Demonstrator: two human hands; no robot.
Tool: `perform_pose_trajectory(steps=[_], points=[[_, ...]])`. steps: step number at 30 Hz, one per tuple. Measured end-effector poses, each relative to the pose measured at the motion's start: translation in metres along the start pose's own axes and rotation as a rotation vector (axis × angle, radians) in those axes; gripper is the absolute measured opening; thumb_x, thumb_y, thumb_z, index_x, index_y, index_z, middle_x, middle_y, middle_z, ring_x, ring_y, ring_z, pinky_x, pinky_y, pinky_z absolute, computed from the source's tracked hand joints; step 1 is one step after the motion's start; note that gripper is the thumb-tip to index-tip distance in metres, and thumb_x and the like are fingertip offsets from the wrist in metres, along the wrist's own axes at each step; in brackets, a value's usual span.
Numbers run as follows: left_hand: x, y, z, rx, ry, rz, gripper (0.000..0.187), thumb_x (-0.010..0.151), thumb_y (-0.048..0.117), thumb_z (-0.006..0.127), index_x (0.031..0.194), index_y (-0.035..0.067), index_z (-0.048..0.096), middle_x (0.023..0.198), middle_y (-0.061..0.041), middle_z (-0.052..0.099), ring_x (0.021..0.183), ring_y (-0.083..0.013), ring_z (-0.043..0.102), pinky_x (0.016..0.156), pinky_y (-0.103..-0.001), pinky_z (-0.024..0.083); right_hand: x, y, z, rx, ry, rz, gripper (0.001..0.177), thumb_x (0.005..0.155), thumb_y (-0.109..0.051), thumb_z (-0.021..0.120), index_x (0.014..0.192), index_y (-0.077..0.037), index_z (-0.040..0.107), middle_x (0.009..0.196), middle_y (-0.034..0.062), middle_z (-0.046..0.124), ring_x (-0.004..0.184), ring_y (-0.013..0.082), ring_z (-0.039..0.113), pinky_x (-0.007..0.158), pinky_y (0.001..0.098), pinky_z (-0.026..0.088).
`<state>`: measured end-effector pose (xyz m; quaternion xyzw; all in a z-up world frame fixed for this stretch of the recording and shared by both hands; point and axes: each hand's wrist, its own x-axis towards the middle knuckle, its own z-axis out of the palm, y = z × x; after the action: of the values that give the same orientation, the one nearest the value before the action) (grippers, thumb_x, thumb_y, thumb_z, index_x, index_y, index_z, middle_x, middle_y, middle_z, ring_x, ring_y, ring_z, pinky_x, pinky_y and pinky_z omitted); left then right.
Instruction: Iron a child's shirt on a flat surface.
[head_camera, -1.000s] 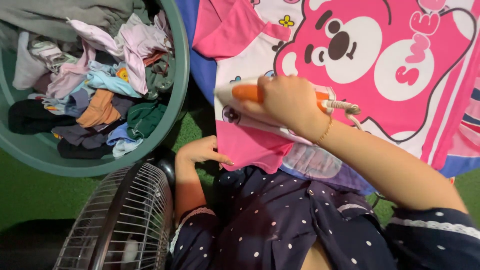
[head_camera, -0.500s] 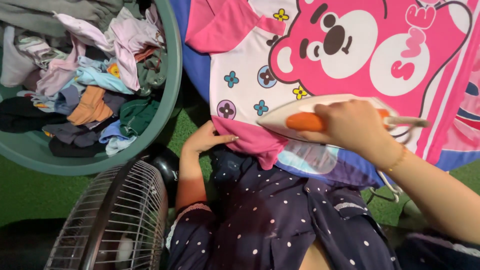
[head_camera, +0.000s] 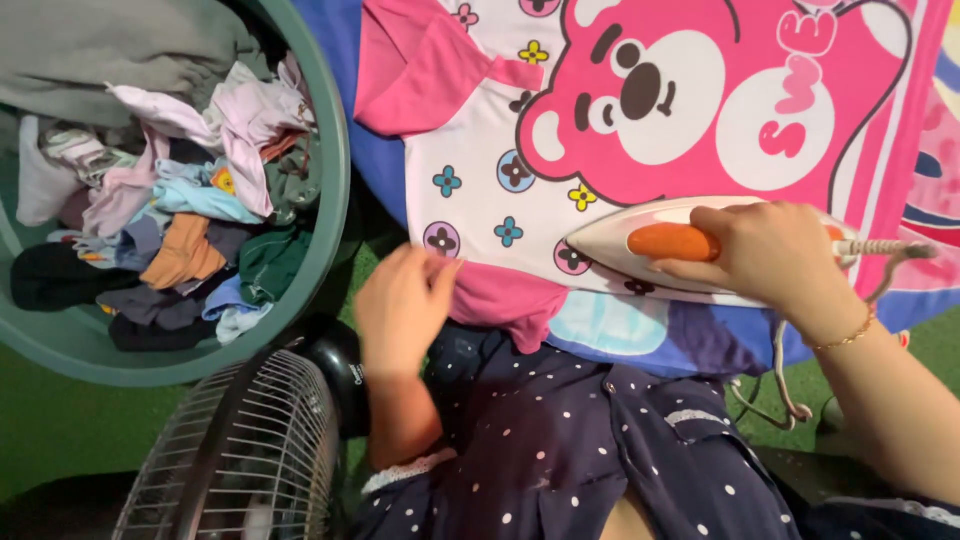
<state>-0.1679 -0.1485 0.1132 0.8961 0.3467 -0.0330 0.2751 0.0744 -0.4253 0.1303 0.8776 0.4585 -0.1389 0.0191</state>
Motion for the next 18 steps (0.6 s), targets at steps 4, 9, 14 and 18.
perform_pose_trajectory(steps=[4, 9, 14, 18], points=[[0.071, 0.024, 0.059, -0.114, 0.225, 0.314, 0.031, 0.096, 0.026, 0.072, 0.118, 0.006, 0.066, 0.112, -0.015, 0.066, 0.111, -0.0363, 0.062, 0.093, -0.047, 0.050, 0.010, 0.009, 0.011, -0.004, 0.113, 0.153, 0.060, 0.085, -0.073, 0.067, 0.086, -0.012, 0.072, 0.059, 0.0089, 0.062, 0.055, 0.0290, 0.066, 0.052, 0.0408, 0.052], [0.157, 0.036, 0.119, 0.136, 0.328, 0.390, 0.087, 0.099, 0.061, 0.061, 0.160, 0.007, 0.029, 0.166, -0.019, 0.020, 0.154, -0.0390, 0.020, 0.124, -0.058, 0.021, 0.053, 0.020, -0.005, -0.002, 0.132, 0.208, 0.063, 0.092, -0.071, 0.067, 0.089, -0.009, 0.073, 0.058, 0.0102, 0.062, 0.054, 0.0297, 0.066, 0.051, 0.0419, 0.052], [0.186, 0.022, 0.137, 0.268, 0.355, 0.302, 0.087, 0.103, 0.065, 0.053, 0.163, 0.009, 0.025, 0.171, -0.014, 0.015, 0.159, -0.0343, 0.016, 0.126, -0.062, 0.016, 0.128, 0.038, 0.011, 0.016, 0.282, 0.151, 0.063, 0.096, -0.072, 0.072, 0.088, -0.009, 0.074, 0.064, 0.0110, 0.064, 0.058, 0.0304, 0.066, 0.051, 0.0424, 0.052], [0.183, 0.029, 0.128, 0.345, 0.296, 0.238, 0.085, 0.100, 0.064, 0.054, 0.159, 0.008, 0.030, 0.168, -0.014, 0.020, 0.155, -0.0349, 0.019, 0.118, -0.068, 0.016, 0.191, 0.047, 0.015, 0.013, 0.384, 0.135, 0.068, 0.093, -0.077, 0.074, 0.087, -0.009, 0.076, 0.065, 0.0102, 0.066, 0.058, 0.0292, 0.066, 0.049, 0.0420, 0.052]])
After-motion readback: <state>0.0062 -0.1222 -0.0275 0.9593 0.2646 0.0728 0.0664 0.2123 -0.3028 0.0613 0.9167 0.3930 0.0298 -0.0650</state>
